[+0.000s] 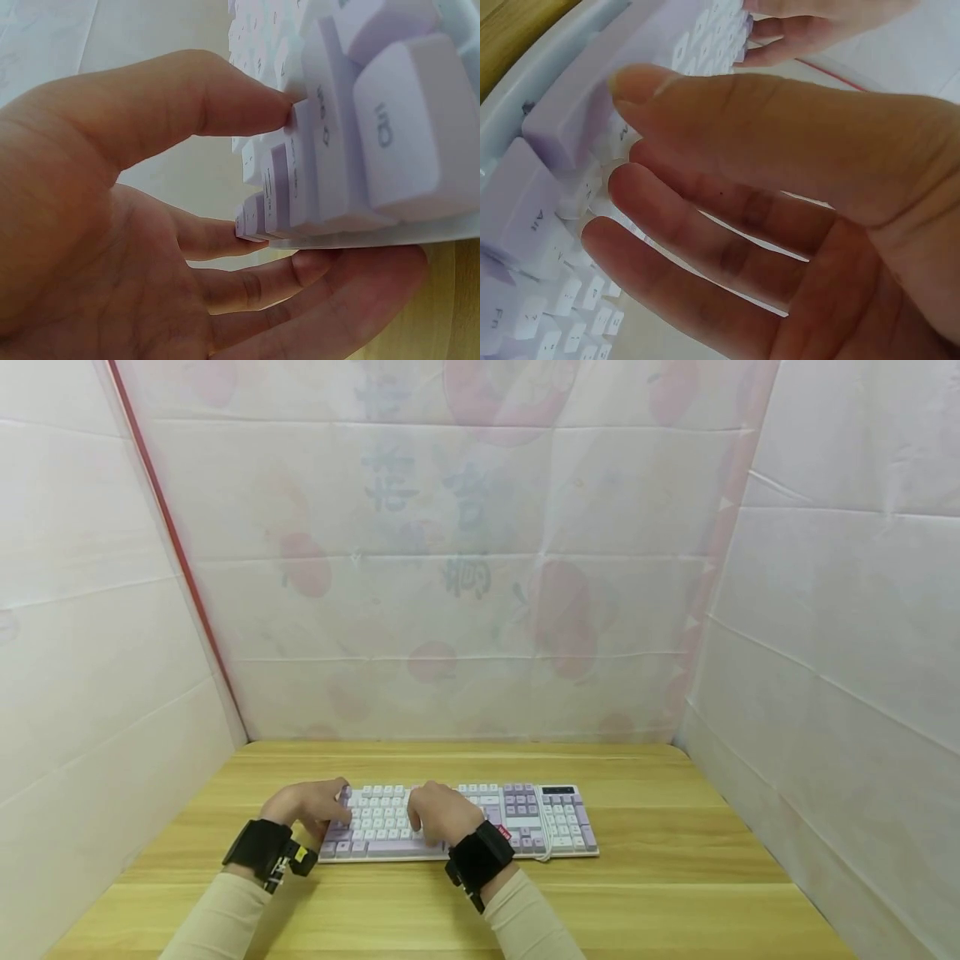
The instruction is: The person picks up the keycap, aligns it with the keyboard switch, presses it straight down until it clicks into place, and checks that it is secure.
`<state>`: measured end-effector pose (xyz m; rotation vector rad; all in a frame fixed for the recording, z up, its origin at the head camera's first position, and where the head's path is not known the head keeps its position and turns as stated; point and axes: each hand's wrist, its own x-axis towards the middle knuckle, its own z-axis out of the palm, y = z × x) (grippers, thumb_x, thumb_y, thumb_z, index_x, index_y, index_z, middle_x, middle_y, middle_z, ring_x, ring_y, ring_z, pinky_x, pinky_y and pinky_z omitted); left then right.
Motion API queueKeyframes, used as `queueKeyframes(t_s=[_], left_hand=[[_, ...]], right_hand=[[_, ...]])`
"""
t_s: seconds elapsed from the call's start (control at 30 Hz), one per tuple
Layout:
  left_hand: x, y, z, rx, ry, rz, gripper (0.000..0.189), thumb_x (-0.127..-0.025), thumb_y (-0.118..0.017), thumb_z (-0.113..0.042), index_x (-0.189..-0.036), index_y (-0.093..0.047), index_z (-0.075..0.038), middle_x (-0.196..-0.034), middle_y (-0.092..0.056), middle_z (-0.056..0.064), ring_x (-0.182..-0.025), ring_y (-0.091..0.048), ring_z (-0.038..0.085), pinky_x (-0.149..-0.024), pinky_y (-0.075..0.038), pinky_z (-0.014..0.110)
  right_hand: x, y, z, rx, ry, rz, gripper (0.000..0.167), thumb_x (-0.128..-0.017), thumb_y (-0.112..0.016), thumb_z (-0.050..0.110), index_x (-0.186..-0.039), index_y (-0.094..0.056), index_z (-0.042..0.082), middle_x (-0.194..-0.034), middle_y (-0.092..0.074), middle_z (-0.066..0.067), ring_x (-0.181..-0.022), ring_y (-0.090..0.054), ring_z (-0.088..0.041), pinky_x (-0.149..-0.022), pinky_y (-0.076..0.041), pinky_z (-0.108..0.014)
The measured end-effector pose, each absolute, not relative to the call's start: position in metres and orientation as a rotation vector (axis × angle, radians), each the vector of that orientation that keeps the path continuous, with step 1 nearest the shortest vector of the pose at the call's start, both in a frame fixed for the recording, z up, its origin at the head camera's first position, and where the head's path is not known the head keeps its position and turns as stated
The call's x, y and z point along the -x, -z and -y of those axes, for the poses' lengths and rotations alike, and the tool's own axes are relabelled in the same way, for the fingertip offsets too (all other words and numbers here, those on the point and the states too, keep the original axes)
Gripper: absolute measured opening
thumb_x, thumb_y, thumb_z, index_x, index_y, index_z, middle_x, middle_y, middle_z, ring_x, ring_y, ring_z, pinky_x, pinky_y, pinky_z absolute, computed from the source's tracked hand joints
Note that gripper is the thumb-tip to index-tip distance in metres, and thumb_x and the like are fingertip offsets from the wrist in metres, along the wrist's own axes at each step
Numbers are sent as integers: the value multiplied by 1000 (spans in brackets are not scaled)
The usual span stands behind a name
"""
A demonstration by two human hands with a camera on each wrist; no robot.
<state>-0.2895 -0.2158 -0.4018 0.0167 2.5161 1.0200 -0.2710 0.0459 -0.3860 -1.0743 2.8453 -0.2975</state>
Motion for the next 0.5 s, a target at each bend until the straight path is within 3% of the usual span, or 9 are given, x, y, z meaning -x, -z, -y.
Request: queueKeyframes(t_s=[0.13,0.37,0.5], left_hand=[[290,402,216,-14,-1018,-2513,78,-84,-69,-11,-150,-32,8,-118,-56,23,-89,-67,29,-75,-65,44],[291,402,217,-14,-1011,-2502,90,-85,-70,-11,-158,-20,8,-136,-52,29,-97,-66,28,-79,-65,47],[291,402,217,-18,-1007,-2504,87,-86,-70,-11,-157,-23,8,-134,-53,28,-97,-66,28,-79,-65,47]], right_hand=[[270,388,-46,1063,300,-2860,26,-78,-82,-6,-92,-81,16,-98,-76,0,-75,-58,-6,-60,-48,-17],[271,390,-44,1031,328,-2884,22,-78,-83,-6,-85,-80,15,-92,-75,2,-79,-67,-9,-63,-52,-17],[270,391,-44,1023,323,-2906,24,-80,-80,-8,-83,-79,16,-91,-74,2,-80,-66,-9,-64,-51,-17]])
